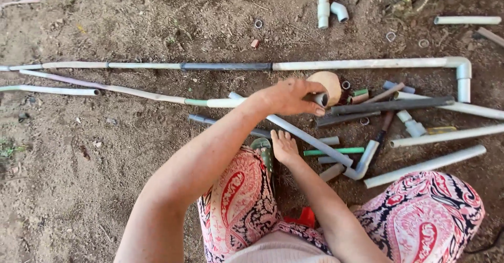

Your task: The person sits on the ground and assembles various plastic pipes and fittings. They connect different colored pipe segments using couplings and elbow joints, occasionally using a stone to tap the pieces together.

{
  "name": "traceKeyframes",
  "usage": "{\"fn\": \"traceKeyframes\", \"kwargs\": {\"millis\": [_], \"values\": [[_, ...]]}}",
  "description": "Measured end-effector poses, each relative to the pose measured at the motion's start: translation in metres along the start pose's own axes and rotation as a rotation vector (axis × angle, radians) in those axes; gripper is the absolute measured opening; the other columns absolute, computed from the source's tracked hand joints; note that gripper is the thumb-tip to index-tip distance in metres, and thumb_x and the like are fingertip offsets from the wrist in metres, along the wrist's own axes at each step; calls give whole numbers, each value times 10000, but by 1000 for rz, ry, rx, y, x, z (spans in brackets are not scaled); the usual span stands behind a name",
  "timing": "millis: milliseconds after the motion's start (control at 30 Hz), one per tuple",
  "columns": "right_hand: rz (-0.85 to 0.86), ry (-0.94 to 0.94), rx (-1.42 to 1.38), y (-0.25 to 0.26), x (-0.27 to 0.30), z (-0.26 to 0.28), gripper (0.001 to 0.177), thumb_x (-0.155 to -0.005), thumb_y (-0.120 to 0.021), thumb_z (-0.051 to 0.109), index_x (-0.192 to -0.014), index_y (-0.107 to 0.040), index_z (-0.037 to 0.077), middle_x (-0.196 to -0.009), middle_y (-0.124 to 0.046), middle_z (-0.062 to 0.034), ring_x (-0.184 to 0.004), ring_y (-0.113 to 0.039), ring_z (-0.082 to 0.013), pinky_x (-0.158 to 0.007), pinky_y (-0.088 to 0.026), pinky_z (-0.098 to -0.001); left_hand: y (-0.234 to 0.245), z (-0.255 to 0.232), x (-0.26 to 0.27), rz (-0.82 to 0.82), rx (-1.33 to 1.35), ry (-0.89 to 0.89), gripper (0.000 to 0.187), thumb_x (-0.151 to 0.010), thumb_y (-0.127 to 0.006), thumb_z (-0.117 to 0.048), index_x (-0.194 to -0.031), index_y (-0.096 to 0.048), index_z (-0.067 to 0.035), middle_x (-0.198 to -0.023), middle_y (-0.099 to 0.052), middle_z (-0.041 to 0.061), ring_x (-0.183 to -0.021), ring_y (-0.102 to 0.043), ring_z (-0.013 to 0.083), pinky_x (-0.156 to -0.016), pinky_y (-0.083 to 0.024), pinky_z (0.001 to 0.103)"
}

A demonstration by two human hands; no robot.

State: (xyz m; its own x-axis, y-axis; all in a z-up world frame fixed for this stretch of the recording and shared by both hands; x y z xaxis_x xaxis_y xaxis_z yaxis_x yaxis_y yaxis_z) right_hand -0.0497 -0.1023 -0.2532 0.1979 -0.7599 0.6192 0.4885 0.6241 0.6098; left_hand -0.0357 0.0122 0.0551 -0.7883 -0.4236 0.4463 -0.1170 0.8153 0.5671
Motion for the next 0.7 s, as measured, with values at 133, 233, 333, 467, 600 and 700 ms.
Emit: {"fn": "traceKeyframes", "kwargs": {"millis": [133, 233, 333, 467, 600, 700], "values": [[-75, -97, 124, 1, -13, -15, 528, -939, -503, 267, -1376, -312, 40, -1212, -446, -217, -1125, -477, -372, -908, -416, -461, 2, 7, -2, 18, 48, 8, 494, -844, -650, -400, -1279, -533, -199, -1209, -620, 130, -1133, -582, 349, -1001, -425, 498], [-51, -48, 100, -7, -14, -22, 483, -899, -576, 310, -1252, -454, 4, -1072, -470, -205, -955, -567, -380, -745, -492, -438, 3, 9, -3, 5, 122, -45, 493, -826, -660, -427, -1231, -571, -162, -1143, -649, 151, -1084, -612, 347, -998, -427, 486], [68, -144, -344, -18, -14, -36, 485, -876, -622, 352, -1206, -543, 6, -1047, -560, -210, -925, -632, -349, -712, -534, -413, 4, 9, -8, 0, 140, -69, 519, -822, -663, -429, -1233, -572, -126, -1167, -636, 165, -1122, -583, 377, -1011, -407, 495], [183, -294, -1348, 15, 11, -44, 394, -826, -698, 201, -1077, -504, -31, -801, -595, -187, -667, -685, -299, -565, -597, -387, 7, 10, -11, -13, 87, -54, 526, -807, -665, -424, -1227, -570, -120, -1208, -610, 169, -1176, -530, 379, -1045, -373, 493], [-48, -282, -1559, 112, 66, -49, 178, -798, -712, 184, -815, -591, 54, -699, -635, -168, -624, -670, -285, -566, -591, -405, 3, 10, -17, -41, 110, 7, 483, -820, -665, -388, -1217, -581, -127, -1186, -623, 147, -1145, -558, 351, -996, -426, 461], [-246, -199, -1646, 172, 103, -68, 135, -809, -702, 169, -868, -596, 110, -742, -650, -130, -659, -677, -275, -627, -587, -438, 1, 13, -23, -36, 61, 20, 507, -806, -665, -423, -1210, -577, -130, -1191, -613, 152, -1152, -550, 342, -994, -428, 454]]}}
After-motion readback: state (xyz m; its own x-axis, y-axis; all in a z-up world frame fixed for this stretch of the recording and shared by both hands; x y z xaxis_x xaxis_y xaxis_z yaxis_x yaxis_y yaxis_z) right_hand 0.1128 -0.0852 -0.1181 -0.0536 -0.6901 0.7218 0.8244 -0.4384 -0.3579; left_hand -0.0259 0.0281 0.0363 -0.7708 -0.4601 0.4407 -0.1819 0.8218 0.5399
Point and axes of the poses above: each hand's wrist, its own x-axis away from the middle knuckle, its own y-axis out of the back of the hand, z = x × y, the point moved 4 cm from there along -x, towards the middle knuckle
